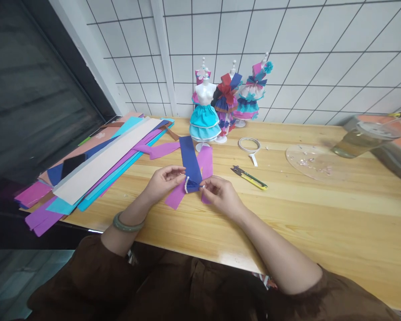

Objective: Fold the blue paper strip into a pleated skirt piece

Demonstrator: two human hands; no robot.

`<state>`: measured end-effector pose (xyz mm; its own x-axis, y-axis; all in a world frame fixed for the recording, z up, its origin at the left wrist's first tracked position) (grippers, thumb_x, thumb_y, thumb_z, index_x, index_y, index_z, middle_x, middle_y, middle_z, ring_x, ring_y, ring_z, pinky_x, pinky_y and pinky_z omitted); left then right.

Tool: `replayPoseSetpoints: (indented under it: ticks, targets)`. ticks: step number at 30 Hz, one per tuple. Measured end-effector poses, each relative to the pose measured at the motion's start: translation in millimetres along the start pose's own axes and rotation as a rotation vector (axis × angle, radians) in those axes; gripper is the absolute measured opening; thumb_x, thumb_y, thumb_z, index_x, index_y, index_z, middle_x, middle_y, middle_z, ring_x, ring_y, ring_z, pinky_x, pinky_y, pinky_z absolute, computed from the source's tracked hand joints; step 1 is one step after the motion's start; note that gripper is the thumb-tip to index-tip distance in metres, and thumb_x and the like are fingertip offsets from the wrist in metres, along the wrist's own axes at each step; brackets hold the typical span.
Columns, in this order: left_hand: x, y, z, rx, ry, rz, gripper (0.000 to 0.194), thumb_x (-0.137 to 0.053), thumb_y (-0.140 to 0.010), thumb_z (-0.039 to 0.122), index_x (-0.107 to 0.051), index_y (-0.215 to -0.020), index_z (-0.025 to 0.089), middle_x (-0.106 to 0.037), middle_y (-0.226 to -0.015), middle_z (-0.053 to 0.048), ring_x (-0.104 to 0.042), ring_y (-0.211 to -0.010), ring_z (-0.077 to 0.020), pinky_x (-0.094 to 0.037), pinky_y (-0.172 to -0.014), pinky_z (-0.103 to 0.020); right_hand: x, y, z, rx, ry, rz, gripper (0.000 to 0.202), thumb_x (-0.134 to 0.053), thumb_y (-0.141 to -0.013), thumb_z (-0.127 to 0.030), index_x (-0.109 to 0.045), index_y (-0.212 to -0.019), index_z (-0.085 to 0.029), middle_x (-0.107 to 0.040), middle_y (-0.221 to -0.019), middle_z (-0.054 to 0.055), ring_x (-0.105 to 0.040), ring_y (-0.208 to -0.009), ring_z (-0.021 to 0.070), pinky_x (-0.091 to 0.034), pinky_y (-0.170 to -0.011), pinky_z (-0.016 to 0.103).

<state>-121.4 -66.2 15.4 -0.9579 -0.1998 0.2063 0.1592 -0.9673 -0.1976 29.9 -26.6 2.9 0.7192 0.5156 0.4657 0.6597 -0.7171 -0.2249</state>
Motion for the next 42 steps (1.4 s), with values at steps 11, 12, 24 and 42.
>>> replayPoseSetpoints:
  ticks: [11,12,24,42]
  targets:
    - [-37.6,15,35,-0.492,-0.546,-0.202,0.018,-0.057,-0.076,0.029,-0.064,-0.085,0.016,-0.063,-0.079,-0.006,-0.052,-0.082,-0.0164,-0.039,-0.077,-0.033,-5,2,-21,0.1,0.11,-0.045,0.013,-0.052,-0.079,-0.024,-0.06,-0.085,-0.016,-0.056,-0.07,0.003,-0.051,-0.061,0.0118,-0.041,-0.055,0.024]
    - [-36.8,14,34,-0.487,-0.545,-0.197,0.017,-0.056,-0.076,0.029,-0.065,-0.083,0.016,-0.063,-0.077,-0.005,-0.053,-0.08,-0.0159,-0.039,-0.076,-0.032,-6,2,-19,0.09,0.101,-0.046,0.013,-0.052,-0.079,-0.025,-0.061,-0.085,-0.017,-0.057,-0.071,0.003,-0.051,-0.061,0.0119,-0.041,-0.055,0.024]
    - [-31.7,13,31,-0.436,-0.542,-0.158,0.011,-0.055,-0.076,0.023,-0.064,-0.075,0.017,-0.06,-0.085,-0.005,-0.053,-0.085,-0.0154,-0.04,-0.08,-0.032,-10,1,5,-0.04,-0.093,-0.031,0.026,-0.058,-0.075,-0.035,-0.063,-0.092,-0.016,-0.059,-0.074,0.004,-0.053,-0.061,0.0116,-0.045,-0.056,0.024]
    - [-3.9,0,11,-0.148,-0.27,-0.036,0.016,-0.055,-0.073,0.03,-0.063,-0.071,0.016,-0.061,-0.075,-0.005,-0.057,-0.075,-0.0156,-0.045,-0.071,-0.027,-43,142,-63,-0.379,-0.336,-0.523,0.033,-0.05,-0.08,-0.04,-0.066,-0.096,-0.016,-0.067,-0.084,0.007,-0.063,-0.076,0.0175,-0.05,-0.067,0.027]
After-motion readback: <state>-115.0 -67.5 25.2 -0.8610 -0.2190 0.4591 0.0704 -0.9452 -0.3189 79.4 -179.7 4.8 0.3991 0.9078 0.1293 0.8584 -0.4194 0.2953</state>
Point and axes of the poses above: each hand's wrist, its own y-axis away from the middle knuckle, its own x-axis out of the back of the hand, z = x × y, the point moved 9 cm from there along -y, towards the middle knuckle
